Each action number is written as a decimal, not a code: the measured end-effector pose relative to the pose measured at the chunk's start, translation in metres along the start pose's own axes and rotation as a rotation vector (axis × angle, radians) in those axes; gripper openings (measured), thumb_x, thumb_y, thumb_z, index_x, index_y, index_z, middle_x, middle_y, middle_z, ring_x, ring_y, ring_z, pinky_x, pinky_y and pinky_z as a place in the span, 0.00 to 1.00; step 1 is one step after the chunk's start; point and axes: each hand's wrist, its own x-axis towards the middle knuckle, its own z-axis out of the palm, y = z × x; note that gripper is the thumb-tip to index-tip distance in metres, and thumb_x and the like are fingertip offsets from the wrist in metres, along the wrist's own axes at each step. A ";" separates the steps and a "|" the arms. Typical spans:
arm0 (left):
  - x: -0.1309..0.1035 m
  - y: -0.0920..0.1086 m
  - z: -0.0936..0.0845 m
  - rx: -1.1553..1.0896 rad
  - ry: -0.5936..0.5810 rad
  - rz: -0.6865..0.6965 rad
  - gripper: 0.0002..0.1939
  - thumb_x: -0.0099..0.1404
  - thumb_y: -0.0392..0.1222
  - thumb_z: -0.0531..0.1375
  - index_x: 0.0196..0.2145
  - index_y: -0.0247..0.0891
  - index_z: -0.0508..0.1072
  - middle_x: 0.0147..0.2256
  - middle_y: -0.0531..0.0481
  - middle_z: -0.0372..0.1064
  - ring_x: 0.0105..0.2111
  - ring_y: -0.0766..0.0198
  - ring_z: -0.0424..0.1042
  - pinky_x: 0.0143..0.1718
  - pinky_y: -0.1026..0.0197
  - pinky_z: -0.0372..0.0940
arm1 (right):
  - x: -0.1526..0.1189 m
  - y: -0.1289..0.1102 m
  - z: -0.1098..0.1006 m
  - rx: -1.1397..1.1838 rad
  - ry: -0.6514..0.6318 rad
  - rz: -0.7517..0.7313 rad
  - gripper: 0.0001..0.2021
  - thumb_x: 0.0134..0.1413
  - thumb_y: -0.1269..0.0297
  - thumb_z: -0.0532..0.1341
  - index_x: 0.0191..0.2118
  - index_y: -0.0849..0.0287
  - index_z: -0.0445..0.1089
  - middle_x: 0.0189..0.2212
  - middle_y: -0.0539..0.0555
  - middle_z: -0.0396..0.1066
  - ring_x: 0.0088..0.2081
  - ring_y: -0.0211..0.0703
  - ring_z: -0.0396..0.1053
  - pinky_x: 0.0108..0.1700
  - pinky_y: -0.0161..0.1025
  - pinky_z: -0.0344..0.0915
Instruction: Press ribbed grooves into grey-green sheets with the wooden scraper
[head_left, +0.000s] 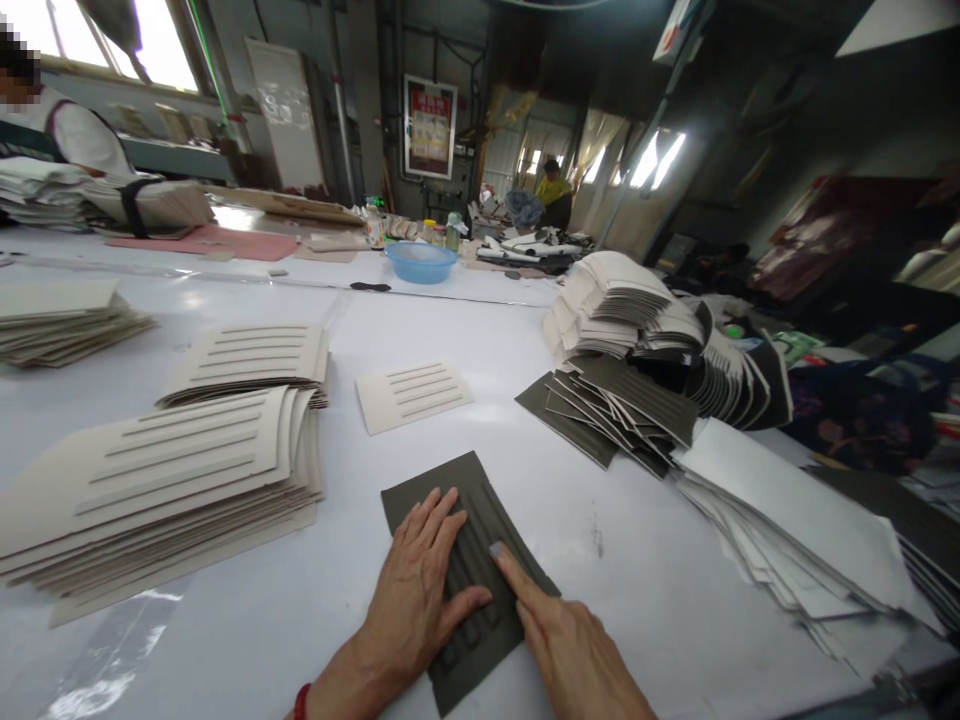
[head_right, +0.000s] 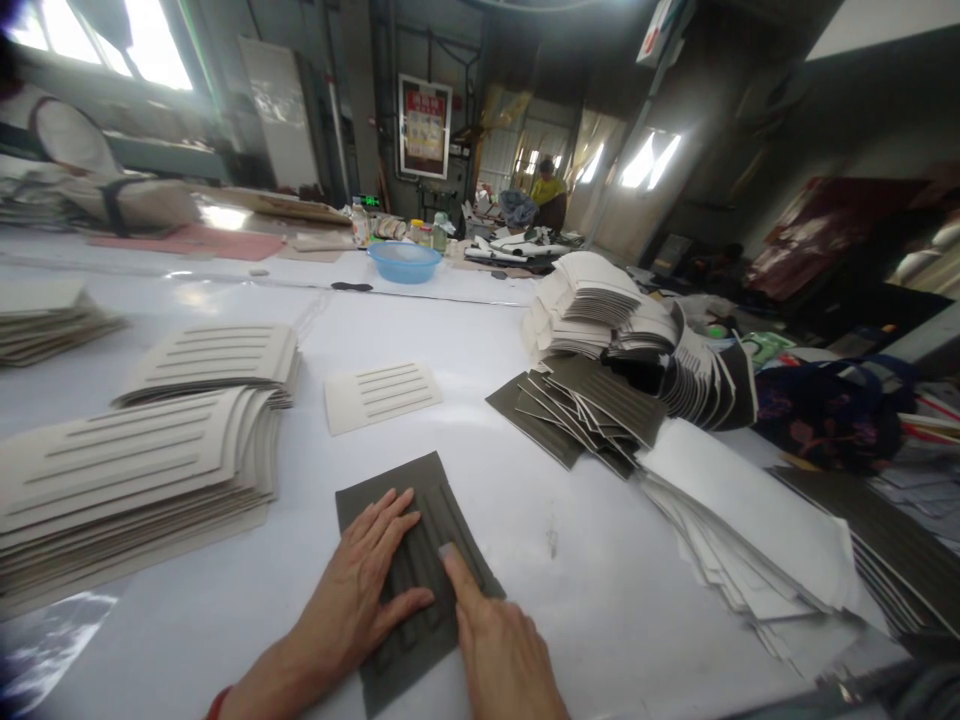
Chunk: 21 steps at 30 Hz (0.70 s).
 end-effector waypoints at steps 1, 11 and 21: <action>0.000 0.000 0.001 -0.011 0.008 -0.003 0.36 0.56 0.53 0.69 0.57 0.34 0.63 0.64 0.34 0.55 0.65 0.43 0.53 0.62 0.37 0.57 | 0.013 -0.010 -0.006 0.014 -0.018 -0.008 0.27 0.64 0.70 0.48 0.67 0.47 0.55 0.35 0.55 0.79 0.34 0.45 0.77 0.34 0.34 0.68; 0.000 0.001 -0.007 0.001 -0.030 -0.038 0.38 0.54 0.63 0.67 0.54 0.33 0.67 0.64 0.31 0.53 0.65 0.40 0.52 0.62 0.35 0.55 | 0.098 -0.028 -0.039 0.060 0.071 -0.178 0.22 0.67 0.62 0.51 0.64 0.48 0.60 0.55 0.52 0.70 0.53 0.45 0.71 0.53 0.37 0.65; -0.004 -0.008 -0.017 0.017 -0.139 -0.063 0.47 0.53 0.67 0.65 0.63 0.40 0.59 0.67 0.38 0.47 0.67 0.41 0.45 0.64 0.32 0.47 | -0.040 0.072 -0.002 -0.501 0.213 -0.290 0.37 0.58 0.76 0.51 0.69 0.41 0.44 0.24 0.46 0.69 0.20 0.38 0.70 0.20 0.30 0.63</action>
